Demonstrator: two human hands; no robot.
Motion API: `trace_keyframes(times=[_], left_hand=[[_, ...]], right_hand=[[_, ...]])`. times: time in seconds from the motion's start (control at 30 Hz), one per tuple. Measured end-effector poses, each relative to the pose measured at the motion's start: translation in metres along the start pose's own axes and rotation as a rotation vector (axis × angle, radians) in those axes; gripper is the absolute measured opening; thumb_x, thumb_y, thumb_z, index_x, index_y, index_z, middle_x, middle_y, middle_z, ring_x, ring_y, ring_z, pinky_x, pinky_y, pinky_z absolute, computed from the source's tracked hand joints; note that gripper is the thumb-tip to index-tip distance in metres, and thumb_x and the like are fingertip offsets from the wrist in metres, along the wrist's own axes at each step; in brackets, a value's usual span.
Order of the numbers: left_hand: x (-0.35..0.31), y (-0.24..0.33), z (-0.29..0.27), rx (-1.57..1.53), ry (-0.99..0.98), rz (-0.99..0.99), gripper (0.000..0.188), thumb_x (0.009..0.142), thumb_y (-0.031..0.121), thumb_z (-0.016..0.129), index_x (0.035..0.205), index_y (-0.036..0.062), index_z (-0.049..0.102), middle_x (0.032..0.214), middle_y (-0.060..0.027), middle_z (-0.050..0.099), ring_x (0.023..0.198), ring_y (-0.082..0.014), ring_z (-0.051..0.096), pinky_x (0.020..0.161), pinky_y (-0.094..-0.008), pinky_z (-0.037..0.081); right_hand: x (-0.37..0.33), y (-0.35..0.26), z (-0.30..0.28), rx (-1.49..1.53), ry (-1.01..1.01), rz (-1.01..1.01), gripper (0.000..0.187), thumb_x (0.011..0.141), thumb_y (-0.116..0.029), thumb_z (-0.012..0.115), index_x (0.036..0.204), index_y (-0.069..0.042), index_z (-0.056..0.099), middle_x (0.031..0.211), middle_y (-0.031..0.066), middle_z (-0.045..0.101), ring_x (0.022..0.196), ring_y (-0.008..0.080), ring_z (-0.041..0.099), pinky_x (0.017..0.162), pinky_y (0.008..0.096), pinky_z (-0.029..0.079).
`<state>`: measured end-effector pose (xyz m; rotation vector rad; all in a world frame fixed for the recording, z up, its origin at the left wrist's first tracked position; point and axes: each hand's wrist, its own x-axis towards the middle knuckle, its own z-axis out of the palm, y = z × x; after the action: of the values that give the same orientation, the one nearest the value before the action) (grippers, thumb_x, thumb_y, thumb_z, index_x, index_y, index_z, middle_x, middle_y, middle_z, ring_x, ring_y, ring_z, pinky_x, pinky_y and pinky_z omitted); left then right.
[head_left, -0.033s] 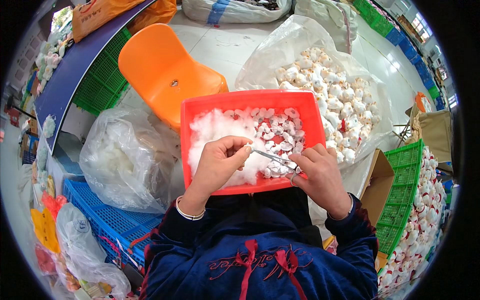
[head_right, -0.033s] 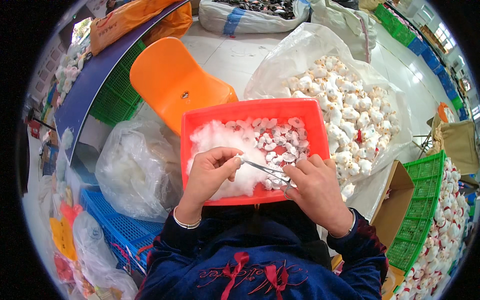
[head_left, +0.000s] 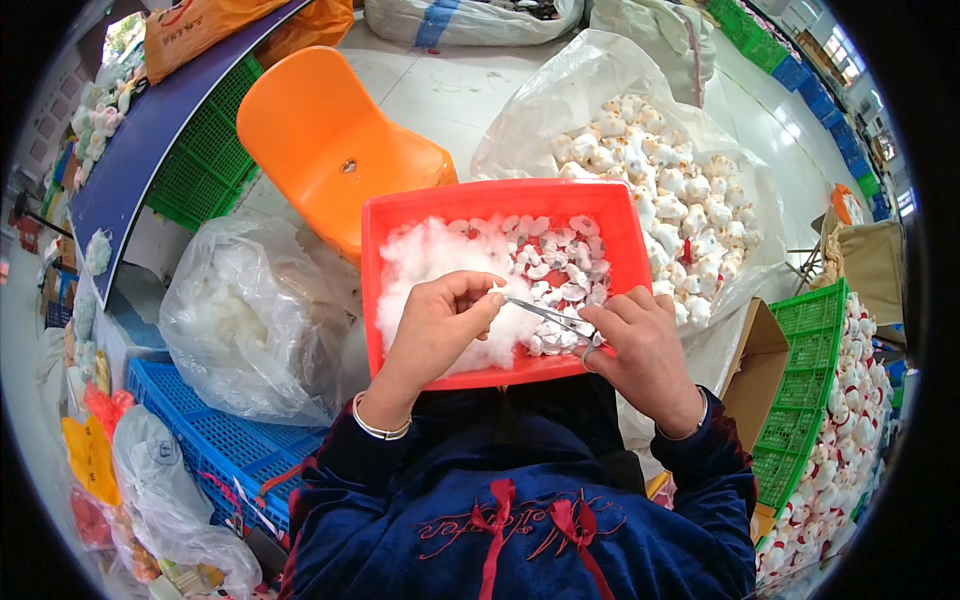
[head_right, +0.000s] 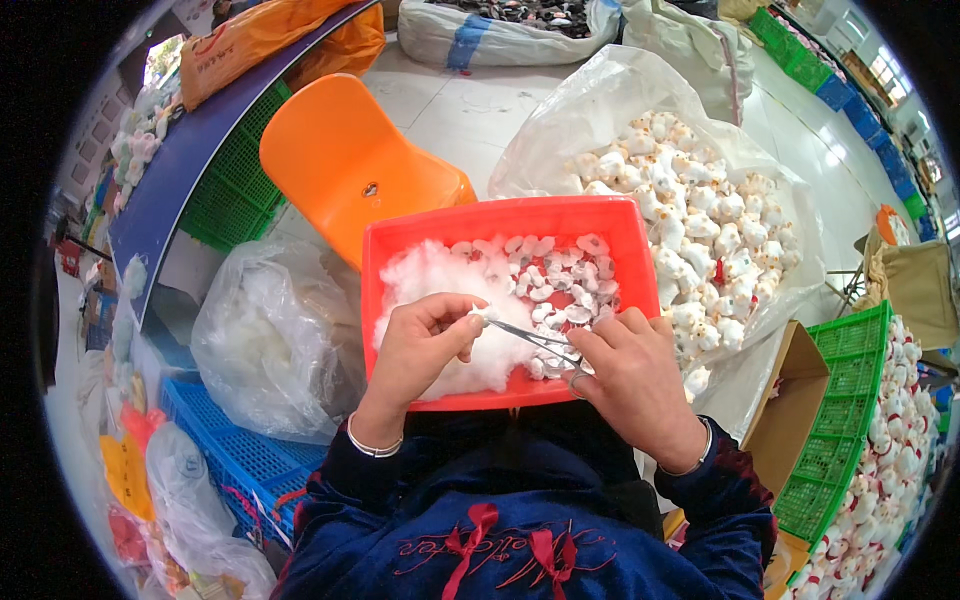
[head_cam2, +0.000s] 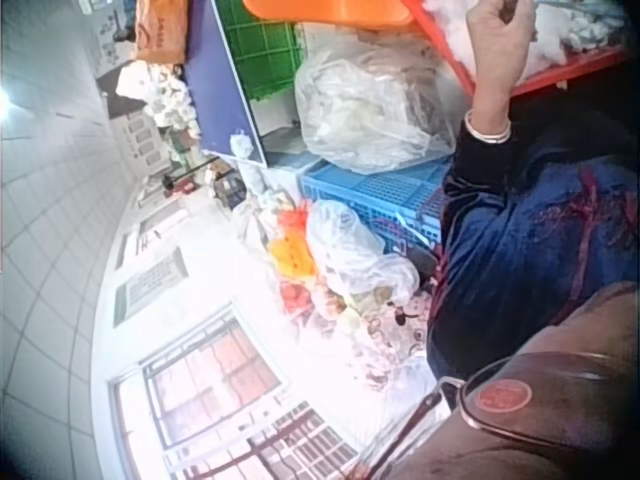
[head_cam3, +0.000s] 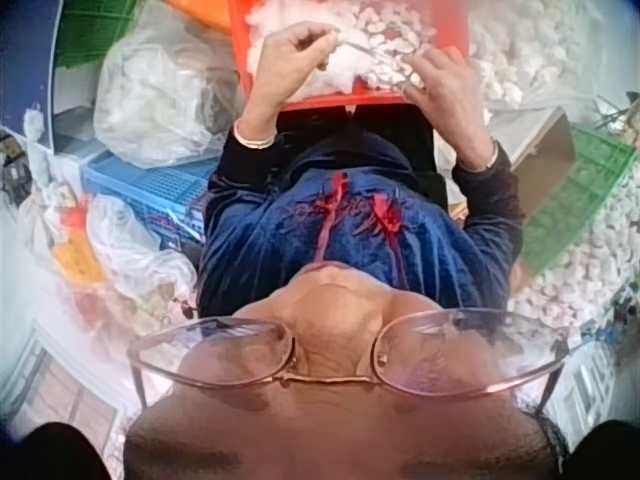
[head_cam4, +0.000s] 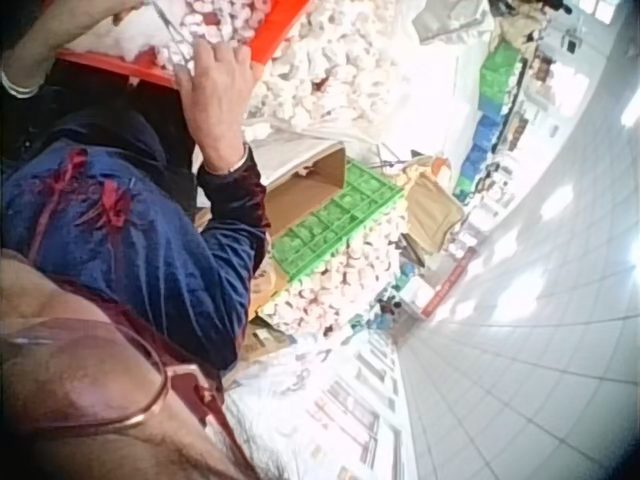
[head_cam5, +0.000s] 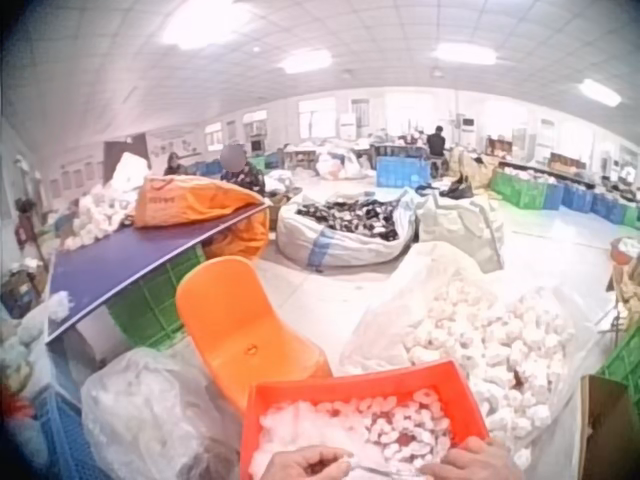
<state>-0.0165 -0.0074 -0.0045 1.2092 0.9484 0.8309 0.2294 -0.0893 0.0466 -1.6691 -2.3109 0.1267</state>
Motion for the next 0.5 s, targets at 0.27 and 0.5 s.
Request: trace_keyframes(times=[0.27,0.5], left_hand=[[-0.001,-0.007,-0.004,0.066,0.07,0.126,0.014,0.094,0.002,0.07,0.107,-0.0007,0.071,0.085,0.001,0.066,0.073,-0.0041,0.06,0.066,-0.021,0.051],[-0.005,0.002,0.005,0.211,0.106,0.352,0.016,0.092,-0.002,0.07,0.107,0.0013,0.072,0.084,0.0009,0.065,0.075,-0.0041,0.06,0.07,-0.0213,0.051]], right_hand=[[0.005,0.011,-0.023,0.048,0.008,0.016,0.048,0.069,-0.025,0.088,0.112,-0.012,0.071,0.097,0.0054,0.064,0.102,0.0266,0.06,0.088,0.0419,0.043],[0.014,0.006,-0.02,0.039,-0.02,-0.025,0.044,0.069,-0.027,0.087,0.108,-0.013,0.071,0.095,0.0051,0.063,0.101,0.0256,0.06,0.083,0.0401,0.041]])
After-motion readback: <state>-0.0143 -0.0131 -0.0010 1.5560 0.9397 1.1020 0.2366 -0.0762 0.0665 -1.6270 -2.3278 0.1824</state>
